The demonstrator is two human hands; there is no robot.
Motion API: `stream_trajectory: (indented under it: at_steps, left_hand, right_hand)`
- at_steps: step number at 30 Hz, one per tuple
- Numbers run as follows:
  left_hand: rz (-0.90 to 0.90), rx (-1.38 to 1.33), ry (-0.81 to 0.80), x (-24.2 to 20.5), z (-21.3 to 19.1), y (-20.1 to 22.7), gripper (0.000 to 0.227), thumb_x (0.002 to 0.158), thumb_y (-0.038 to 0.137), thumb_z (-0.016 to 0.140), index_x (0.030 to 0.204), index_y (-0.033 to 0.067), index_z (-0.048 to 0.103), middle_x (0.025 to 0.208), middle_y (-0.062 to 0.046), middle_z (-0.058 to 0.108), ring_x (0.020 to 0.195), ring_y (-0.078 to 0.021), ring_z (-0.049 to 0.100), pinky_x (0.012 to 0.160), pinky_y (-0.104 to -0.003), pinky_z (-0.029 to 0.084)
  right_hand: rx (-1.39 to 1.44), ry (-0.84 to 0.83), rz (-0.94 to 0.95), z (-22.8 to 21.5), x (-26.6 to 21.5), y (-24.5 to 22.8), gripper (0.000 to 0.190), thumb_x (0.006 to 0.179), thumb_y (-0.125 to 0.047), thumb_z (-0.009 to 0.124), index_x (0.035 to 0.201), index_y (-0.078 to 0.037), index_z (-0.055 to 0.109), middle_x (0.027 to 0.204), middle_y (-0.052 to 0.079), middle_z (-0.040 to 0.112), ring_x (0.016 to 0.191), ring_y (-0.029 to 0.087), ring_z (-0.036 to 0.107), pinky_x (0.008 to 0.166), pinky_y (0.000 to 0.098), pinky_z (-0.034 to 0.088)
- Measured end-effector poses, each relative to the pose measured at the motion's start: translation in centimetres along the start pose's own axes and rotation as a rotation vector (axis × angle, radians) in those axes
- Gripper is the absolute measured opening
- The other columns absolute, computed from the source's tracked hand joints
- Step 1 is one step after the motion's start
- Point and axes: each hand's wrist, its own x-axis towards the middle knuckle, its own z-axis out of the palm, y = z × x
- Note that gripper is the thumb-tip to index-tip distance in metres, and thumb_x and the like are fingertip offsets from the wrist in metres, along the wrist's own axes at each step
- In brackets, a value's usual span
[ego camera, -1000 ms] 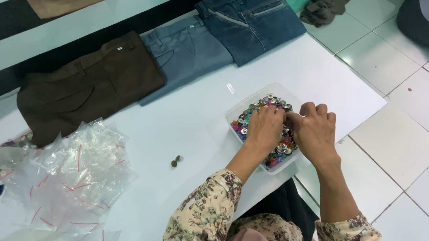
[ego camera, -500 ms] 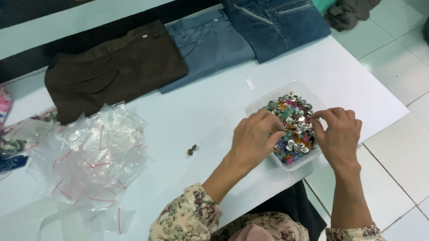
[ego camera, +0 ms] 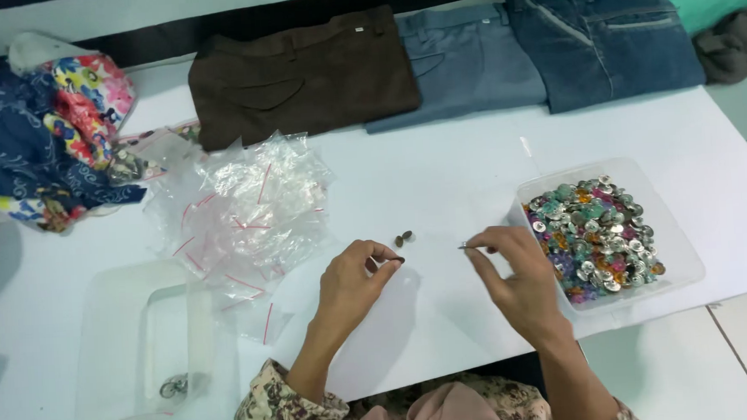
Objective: Sorting metal buttons from a container and placing them into small plastic bags
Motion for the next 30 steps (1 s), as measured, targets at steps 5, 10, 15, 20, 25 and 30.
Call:
stream_trajectory:
  at_steps: [5, 10, 15, 20, 25, 30]
  left_hand:
    - [-0.006, 0.059, 0.024, 1.0, 2.2, -1.9, 0.014, 0.089, 0.028, 0.074, 0.100, 0.0181, 0.075, 0.098, -0.005, 0.072, 0.095, -0.0240, 0.072, 0.078, -0.038, 0.058]
    - [0.046, 0.145, 0.082, 1.4, 3.3, -2.0, 0.012, 0.091, 0.024, 0.073, 0.099, 0.0155, 0.074, 0.095, -0.004, 0.069, 0.097, -0.0224, 0.072, 0.080, -0.036, 0.058]
    - [0.075, 0.193, 0.103, 1.6, 3.8, -2.0, 0.013, 0.094, 0.024, 0.071, 0.101, 0.0130, 0.072, 0.096, -0.005, 0.066, 0.097, -0.0245, 0.070, 0.081, -0.037, 0.057]
    - [0.112, 0.232, 0.128, 1.5, 4.3, -2.5, 0.017, 0.094, 0.026, 0.071, 0.106, 0.0138, 0.072, 0.097, -0.006, 0.066, 0.096, -0.0258, 0.070, 0.081, -0.039, 0.056]
    - [0.196, 0.202, 0.156, 1.0, 3.9, 1.0, 0.019, 0.096, 0.026, 0.069, 0.110, 0.0124, 0.072, 0.098, -0.009, 0.069, 0.093, -0.0271, 0.071, 0.082, -0.042, 0.054]
    - [0.454, 0.095, 0.164, 1.7, 5.8, 5.8, 0.015, 0.094, 0.026, 0.071, 0.104, 0.0162, 0.074, 0.092, -0.005, 0.070, 0.086, -0.0257, 0.071, 0.076, -0.041, 0.053]
  right_hand:
    - [0.028, -0.268, 0.269, 5.6, -0.5, 1.3, 0.012, 0.088, -0.009, 0.078, 0.099, -0.012, 0.077, 0.094, 0.007, 0.074, 0.093, 0.024, 0.072, 0.082, 0.0369, 0.061]
    - [-0.041, -0.409, 0.406, 6.8, -0.2, 0.8, 0.010, 0.092, -0.013, 0.074, 0.101, -0.010, 0.076, 0.097, 0.011, 0.072, 0.098, 0.025, 0.072, 0.086, 0.0347, 0.061]
    - [-0.142, -0.429, 0.296, 7.2, -0.2, 1.4, 0.008, 0.093, -0.013, 0.073, 0.100, -0.011, 0.075, 0.096, 0.008, 0.073, 0.100, 0.024, 0.070, 0.087, 0.0351, 0.057]
    - [-0.106, -0.376, 0.281, 6.9, -0.4, 1.2, 0.013, 0.092, -0.009, 0.073, 0.104, -0.011, 0.075, 0.096, 0.009, 0.072, 0.097, 0.026, 0.071, 0.085, 0.0364, 0.059]
    - [-0.099, -0.234, 0.185, 3.3, -0.5, -0.1, 0.015, 0.092, -0.009, 0.074, 0.106, -0.012, 0.075, 0.094, 0.007, 0.069, 0.087, 0.021, 0.070, 0.078, 0.0342, 0.062]
    - [-0.087, -0.007, 0.011, -3.4, -0.4, -1.3, 0.014, 0.088, -0.007, 0.078, 0.100, -0.014, 0.079, 0.091, 0.004, 0.070, 0.082, 0.020, 0.070, 0.074, 0.0308, 0.062]
